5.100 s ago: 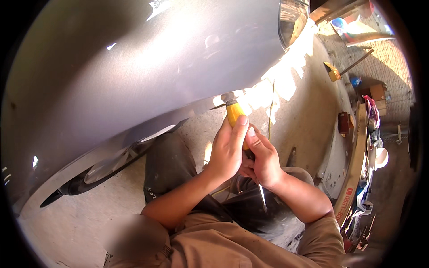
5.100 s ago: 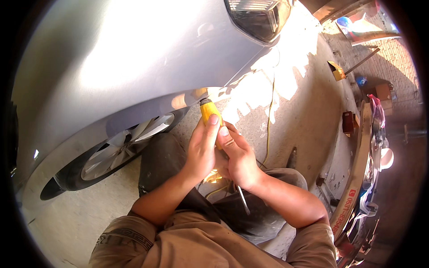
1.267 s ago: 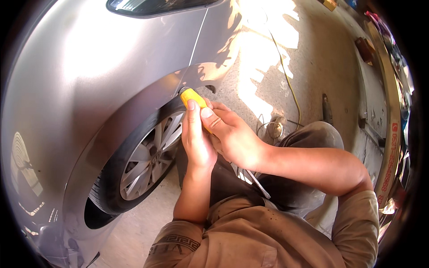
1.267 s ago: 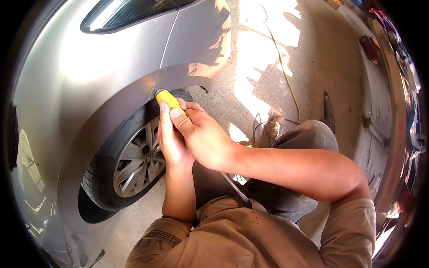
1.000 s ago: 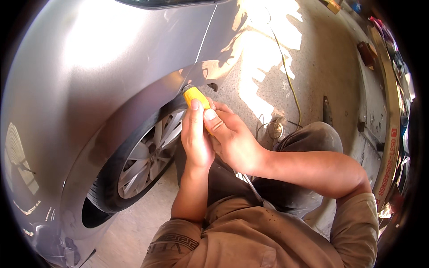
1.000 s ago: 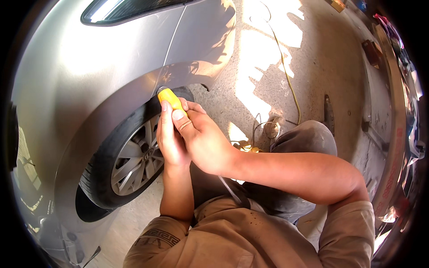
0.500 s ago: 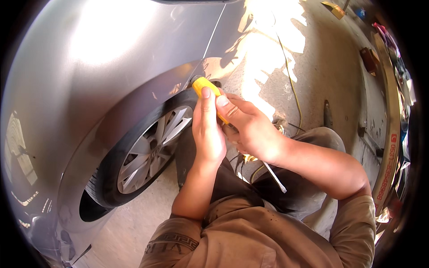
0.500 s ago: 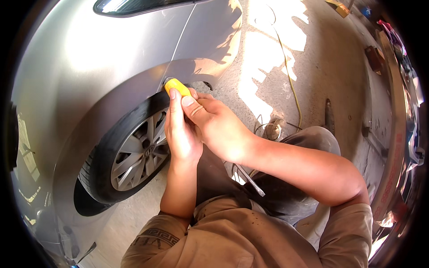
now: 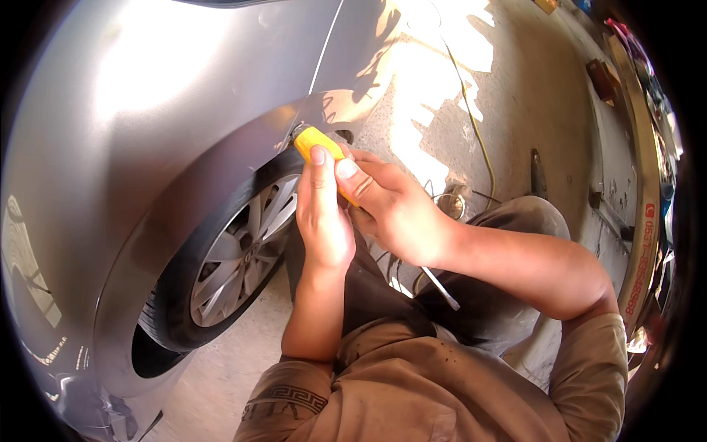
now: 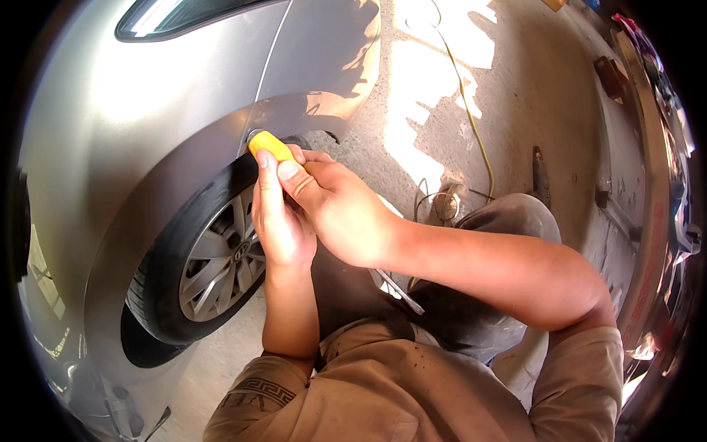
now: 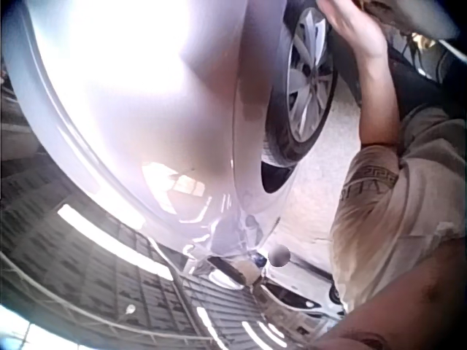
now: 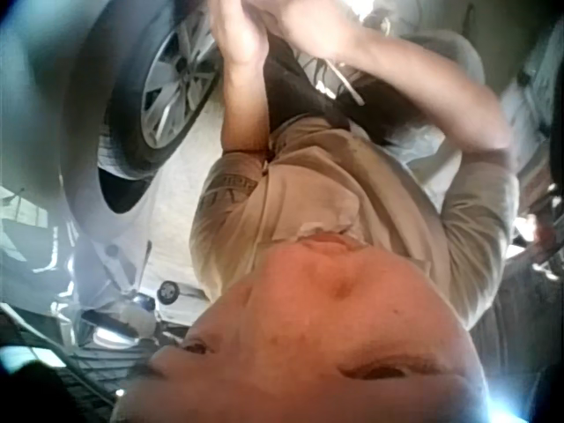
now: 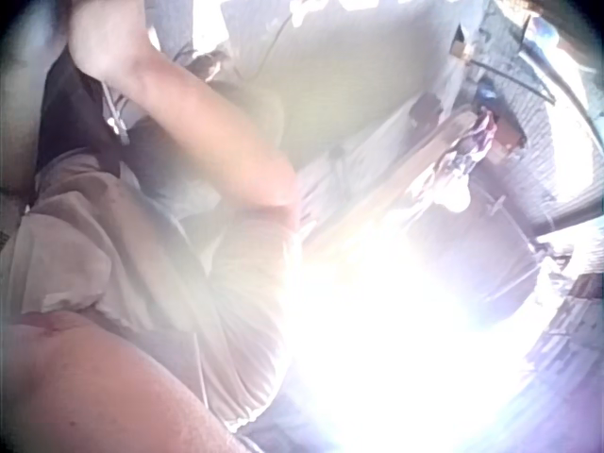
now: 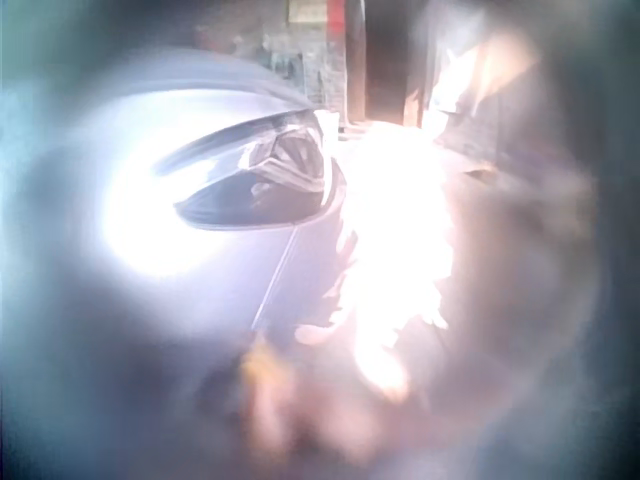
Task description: The person uses a heat gun to warm the car's wheel arch area, then uses a yellow plastic tool to push and smooth the dent from the inside. The person works on the same spot repeatedly, checking progress by hand.
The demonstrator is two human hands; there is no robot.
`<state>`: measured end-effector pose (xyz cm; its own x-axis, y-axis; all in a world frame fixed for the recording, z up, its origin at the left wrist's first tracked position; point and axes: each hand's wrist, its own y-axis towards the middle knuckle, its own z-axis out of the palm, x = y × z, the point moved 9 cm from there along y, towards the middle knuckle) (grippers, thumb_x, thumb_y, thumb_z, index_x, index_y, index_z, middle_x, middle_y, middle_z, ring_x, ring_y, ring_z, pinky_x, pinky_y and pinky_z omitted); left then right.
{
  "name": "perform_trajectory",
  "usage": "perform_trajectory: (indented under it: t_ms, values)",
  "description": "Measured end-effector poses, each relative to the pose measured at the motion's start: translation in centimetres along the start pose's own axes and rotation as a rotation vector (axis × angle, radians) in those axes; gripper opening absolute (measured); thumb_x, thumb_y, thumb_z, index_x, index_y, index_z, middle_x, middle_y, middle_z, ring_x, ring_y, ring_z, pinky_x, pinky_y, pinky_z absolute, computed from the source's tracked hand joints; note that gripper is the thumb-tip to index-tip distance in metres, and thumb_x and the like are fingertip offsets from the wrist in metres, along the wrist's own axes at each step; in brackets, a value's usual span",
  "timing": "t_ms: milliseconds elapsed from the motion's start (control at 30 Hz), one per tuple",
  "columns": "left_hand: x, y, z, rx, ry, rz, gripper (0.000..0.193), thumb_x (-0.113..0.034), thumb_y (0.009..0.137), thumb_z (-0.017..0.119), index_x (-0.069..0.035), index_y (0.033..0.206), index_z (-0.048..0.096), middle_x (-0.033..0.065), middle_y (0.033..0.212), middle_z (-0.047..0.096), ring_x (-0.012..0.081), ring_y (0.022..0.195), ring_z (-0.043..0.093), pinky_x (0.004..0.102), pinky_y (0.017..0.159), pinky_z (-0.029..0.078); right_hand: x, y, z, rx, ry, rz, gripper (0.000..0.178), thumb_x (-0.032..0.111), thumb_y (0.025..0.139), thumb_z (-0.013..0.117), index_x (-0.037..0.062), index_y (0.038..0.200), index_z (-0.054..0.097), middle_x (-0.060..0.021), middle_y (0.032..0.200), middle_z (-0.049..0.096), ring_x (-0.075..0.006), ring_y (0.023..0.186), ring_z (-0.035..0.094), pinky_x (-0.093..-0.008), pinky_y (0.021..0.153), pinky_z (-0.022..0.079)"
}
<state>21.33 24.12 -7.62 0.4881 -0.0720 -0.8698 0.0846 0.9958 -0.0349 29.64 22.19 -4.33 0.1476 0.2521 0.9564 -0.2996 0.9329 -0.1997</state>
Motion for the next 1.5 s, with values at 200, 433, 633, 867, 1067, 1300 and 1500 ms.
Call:
perform_trajectory:
  t_ms: [200, 433, 633, 867, 1067, 1300, 1500]
  values:
    - [-0.2, -0.3, 1.4, -0.076, -0.158, -0.075, 0.043, -0.042, 0.11, 0.04, -0.002, 0.107, 0.055, 0.0061, 0.099, 0.058, 0.0155, 0.095, 0.059, 0.0294, 0.087, 0.048, 0.2, -0.3, -0.5, 0.031, 0.063, 0.095, 0.047, 0.04, 0.11, 0.04, -0.0017, 0.122, 0.056, -0.002, 0.086, 0.047, -0.0098, 0.075, 0.039, -0.0256, 0.064, 0.031]
    - [-0.8, -0.2, 1.4, -0.033, -0.099, -0.023, 0.044, -0.041, 0.11, 0.041, 0.0, 0.111, 0.057, 0.0062, 0.102, 0.058, 0.0161, 0.096, 0.059, 0.0307, 0.09, 0.047, 0.4, -0.2, -0.2, 0.015, 0.064, 0.096, 0.047, 0.044, 0.109, 0.039, 0.0015, 0.122, 0.056, -0.0004, 0.079, 0.044, -0.0085, 0.067, 0.036, -0.0252, 0.058, 0.029]
    - [-1.1, 0.0, 0.8, 0.03, 0.034, -0.04, 0.044, -0.038, 0.11, 0.041, 0.003, 0.114, 0.057, 0.0073, 0.103, 0.059, 0.017, 0.097, 0.059, 0.0306, 0.09, 0.047, 0.2, 0.0, 0.1, -0.01, 0.054, 0.064, 0.048, 0.047, 0.108, 0.039, 0.0041, 0.122, 0.055, 0.0011, 0.074, 0.042, -0.0073, 0.06, 0.032, -0.0249, 0.052, 0.027]
    - [-0.8, 0.0, 1.4, -0.004, -0.081, -0.054, 0.046, -0.041, 0.109, 0.044, 0.003, 0.113, 0.058, 0.0079, 0.104, 0.06, 0.0155, 0.098, 0.059, 0.0294, 0.09, 0.046, 0.6, -0.7, 0.2, -0.018, 0.131, 0.187, 0.049, 0.051, 0.107, 0.039, 0.0073, 0.121, 0.054, 0.0027, 0.067, 0.039, -0.0059, 0.052, 0.028, -0.0246, 0.045, 0.024]
    - [-0.6, 0.6, 2.0, 0.029, -0.061, -0.039, 0.046, -0.042, 0.109, 0.045, 0.001, 0.111, 0.06, 0.0073, 0.103, 0.061, 0.0142, 0.097, 0.058, 0.0282, 0.09, 0.046, 0.7, -0.8, -0.1, -0.082, 0.172, 0.229, 0.049, 0.054, 0.107, 0.038, 0.0084, 0.119, 0.053, 0.0038, 0.061, 0.036, -0.0053, 0.047, 0.026, -0.0247, 0.041, 0.024]
    - [-1.3, 0.5, 1.9, 0.092, -0.005, -0.016, 0.044, -0.039, 0.109, 0.043, 0.001, 0.107, 0.06, 0.006, 0.097, 0.06, 0.0119, 0.091, 0.057, 0.0254, 0.084, 0.045, 0.2, -1.0, 0.3, -0.126, 0.183, 0.204, 0.048, 0.052, 0.108, 0.037, 0.0073, 0.119, 0.052, 0.0026, 0.057, 0.038, -0.0069, 0.043, 0.03, -0.0256, 0.04, 0.026]
    - [-0.9, 1.0, 1.6, 0.129, -0.004, -0.011, 0.042, -0.039, 0.109, 0.044, 0.0, 0.108, 0.06, 0.005, 0.097, 0.06, 0.0106, 0.089, 0.056, 0.0248, 0.082, 0.045, 0.1, -0.9, 0.3, -0.121, 0.18, 0.227, 0.042, 0.049, 0.108, 0.036, 0.0096, 0.109, 0.052, 0.0013, 0.058, 0.04, -0.0079, 0.043, 0.031, -0.0256, 0.04, 0.026]
